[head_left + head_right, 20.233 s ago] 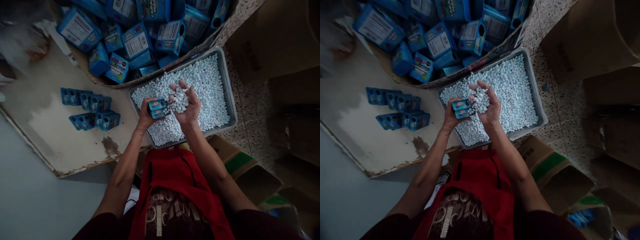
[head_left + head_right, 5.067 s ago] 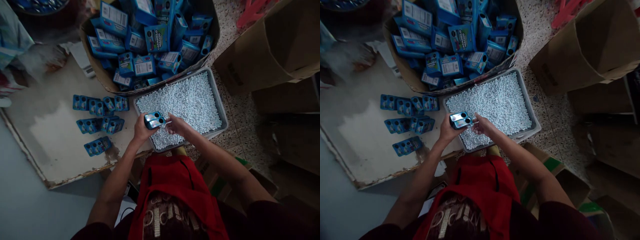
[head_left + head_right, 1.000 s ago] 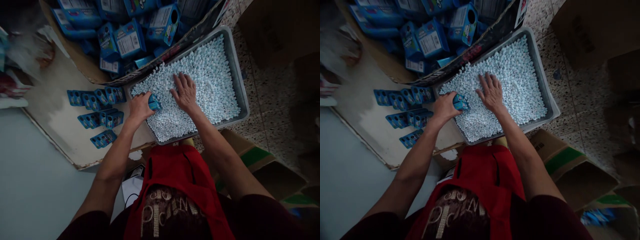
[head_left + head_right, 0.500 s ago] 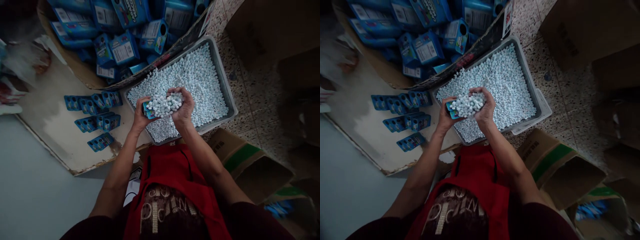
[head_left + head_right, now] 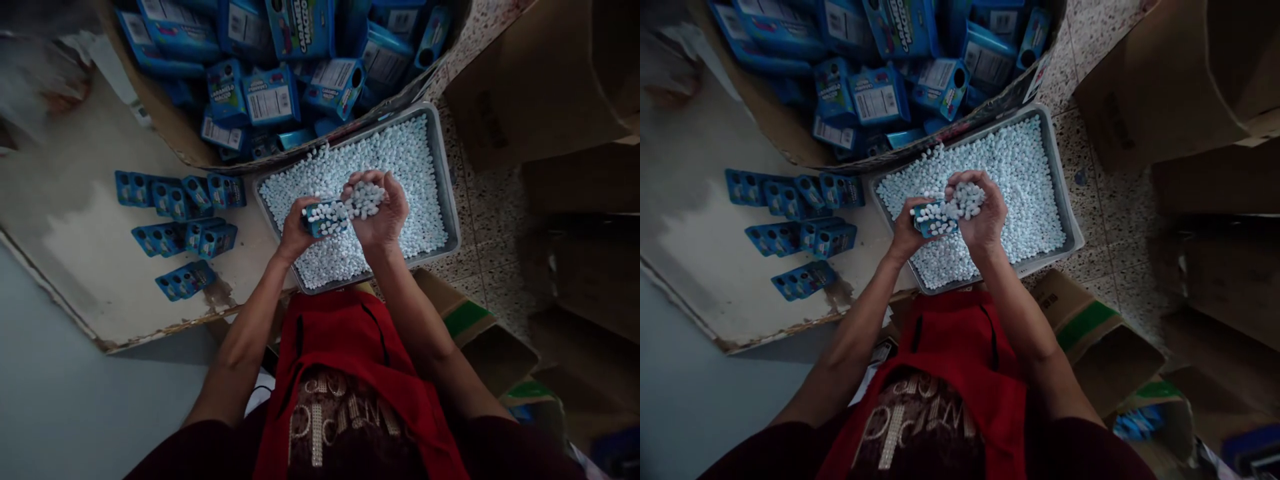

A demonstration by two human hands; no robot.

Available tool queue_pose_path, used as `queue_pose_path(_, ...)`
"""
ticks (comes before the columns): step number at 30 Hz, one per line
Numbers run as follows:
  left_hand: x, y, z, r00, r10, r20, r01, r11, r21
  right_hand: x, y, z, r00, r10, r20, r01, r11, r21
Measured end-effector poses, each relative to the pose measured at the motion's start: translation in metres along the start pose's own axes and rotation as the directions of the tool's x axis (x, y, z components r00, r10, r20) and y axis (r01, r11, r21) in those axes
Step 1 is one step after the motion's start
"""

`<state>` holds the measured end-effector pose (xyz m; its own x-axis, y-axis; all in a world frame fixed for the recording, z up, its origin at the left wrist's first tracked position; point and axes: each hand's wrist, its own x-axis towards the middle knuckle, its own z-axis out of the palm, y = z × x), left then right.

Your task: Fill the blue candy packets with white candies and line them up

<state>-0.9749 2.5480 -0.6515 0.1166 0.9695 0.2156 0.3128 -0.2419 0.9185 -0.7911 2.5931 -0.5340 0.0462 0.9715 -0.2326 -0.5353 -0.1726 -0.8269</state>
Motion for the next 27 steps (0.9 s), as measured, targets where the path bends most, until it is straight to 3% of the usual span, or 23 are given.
queue_pose_path(4,0.002,0.012,-0.019,0.998,0.067,0.000,-0.065,0.977,0.204,0.003,0.010,0.002,0.994,-0.083,0.068,0.088,0.993,-0.075)
queue_pose_path(7,0.001,0.016,-0.030,0.996,0.089,-0.014,-0.083,0.966,0.246,-0.001,0.021,0.007,0.985,-0.141,0.095,0.154,0.978,-0.142)
queue_pose_path(11,0.002,0.014,-0.026,0.985,0.121,-0.120,-0.091,0.970,0.227,-0.015,0.031,0.017,0.973,-0.181,0.143,0.213,0.945,-0.247)
queue_pose_path(14,0.003,0.012,-0.017,0.994,0.084,-0.076,-0.071,0.986,0.152,-0.026,0.028,0.014,0.960,-0.211,0.183,0.257,0.925,-0.279)
queue_pose_path(17,0.000,0.011,-0.015,0.996,-0.078,-0.052,0.081,0.995,0.050,-0.030,0.024,-0.014,0.958,-0.216,0.187,0.280,0.838,-0.469)
queue_pose_path(19,-0.003,0.012,-0.018,0.987,-0.153,-0.041,0.154,0.988,0.024,-0.029,0.025,-0.043,0.966,-0.148,0.211,0.252,0.710,-0.657)
queue_pose_path(23,-0.004,0.013,-0.022,0.995,-0.100,-0.005,0.100,0.995,-0.005,-0.026,0.035,-0.092,0.969,-0.010,0.248,0.221,0.489,-0.844)
queue_pose_path(27,-0.002,0.006,-0.018,0.999,-0.027,-0.029,0.027,1.000,0.013,-0.026,0.038,-0.104,0.985,-0.132,0.114,0.162,0.453,-0.877)
